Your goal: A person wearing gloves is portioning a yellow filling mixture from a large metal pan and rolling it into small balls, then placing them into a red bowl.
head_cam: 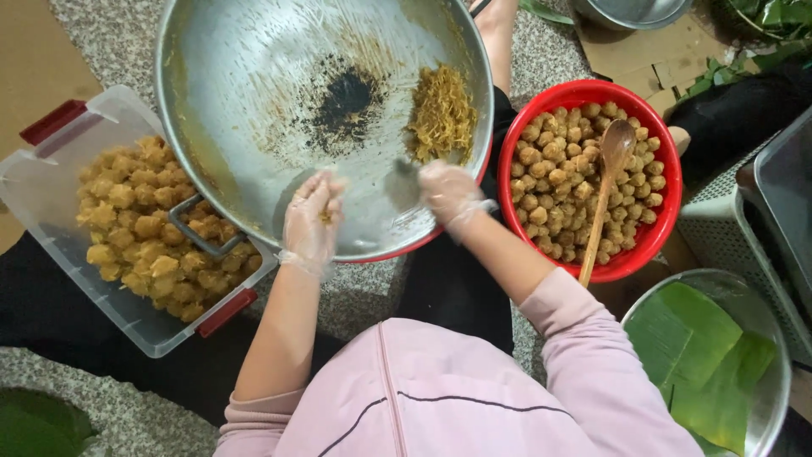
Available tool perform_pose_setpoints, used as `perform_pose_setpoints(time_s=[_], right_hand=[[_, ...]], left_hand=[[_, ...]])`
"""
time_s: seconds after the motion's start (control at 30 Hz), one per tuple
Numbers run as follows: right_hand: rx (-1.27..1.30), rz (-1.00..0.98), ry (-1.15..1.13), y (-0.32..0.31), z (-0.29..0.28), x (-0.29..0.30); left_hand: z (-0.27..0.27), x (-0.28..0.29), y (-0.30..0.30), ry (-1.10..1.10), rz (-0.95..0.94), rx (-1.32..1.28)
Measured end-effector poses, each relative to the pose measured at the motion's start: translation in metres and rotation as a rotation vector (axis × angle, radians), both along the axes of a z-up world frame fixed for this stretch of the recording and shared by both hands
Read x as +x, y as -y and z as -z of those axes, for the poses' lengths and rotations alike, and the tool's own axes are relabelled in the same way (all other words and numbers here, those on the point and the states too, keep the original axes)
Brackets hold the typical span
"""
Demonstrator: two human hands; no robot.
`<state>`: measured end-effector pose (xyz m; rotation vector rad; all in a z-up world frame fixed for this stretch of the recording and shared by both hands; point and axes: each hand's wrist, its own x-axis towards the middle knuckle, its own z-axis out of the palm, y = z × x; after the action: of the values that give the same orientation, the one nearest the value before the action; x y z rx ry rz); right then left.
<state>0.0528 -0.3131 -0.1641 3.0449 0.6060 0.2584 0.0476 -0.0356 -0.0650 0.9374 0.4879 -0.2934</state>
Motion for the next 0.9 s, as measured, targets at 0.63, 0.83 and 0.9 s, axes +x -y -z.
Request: perform_pose_setpoints(time_s=[0.63,0.83,0.9], right_hand=[[-0.164,0.136,0.348,0.015,-0.059,-0.023],[-0.204,0.152,0.423,0.008,-0.067,-0.022],[-0.198,0.147,0.428,0.009,-0.065,-0.021]], left_hand=[[0.025,0.007,-0.016,0.016,0.033,-0.432],[0.013,0.004,-0.006,0.020,-0.016,-0.280],[0.007,0.001,-0.004,0.000,-0.025,-0.177]])
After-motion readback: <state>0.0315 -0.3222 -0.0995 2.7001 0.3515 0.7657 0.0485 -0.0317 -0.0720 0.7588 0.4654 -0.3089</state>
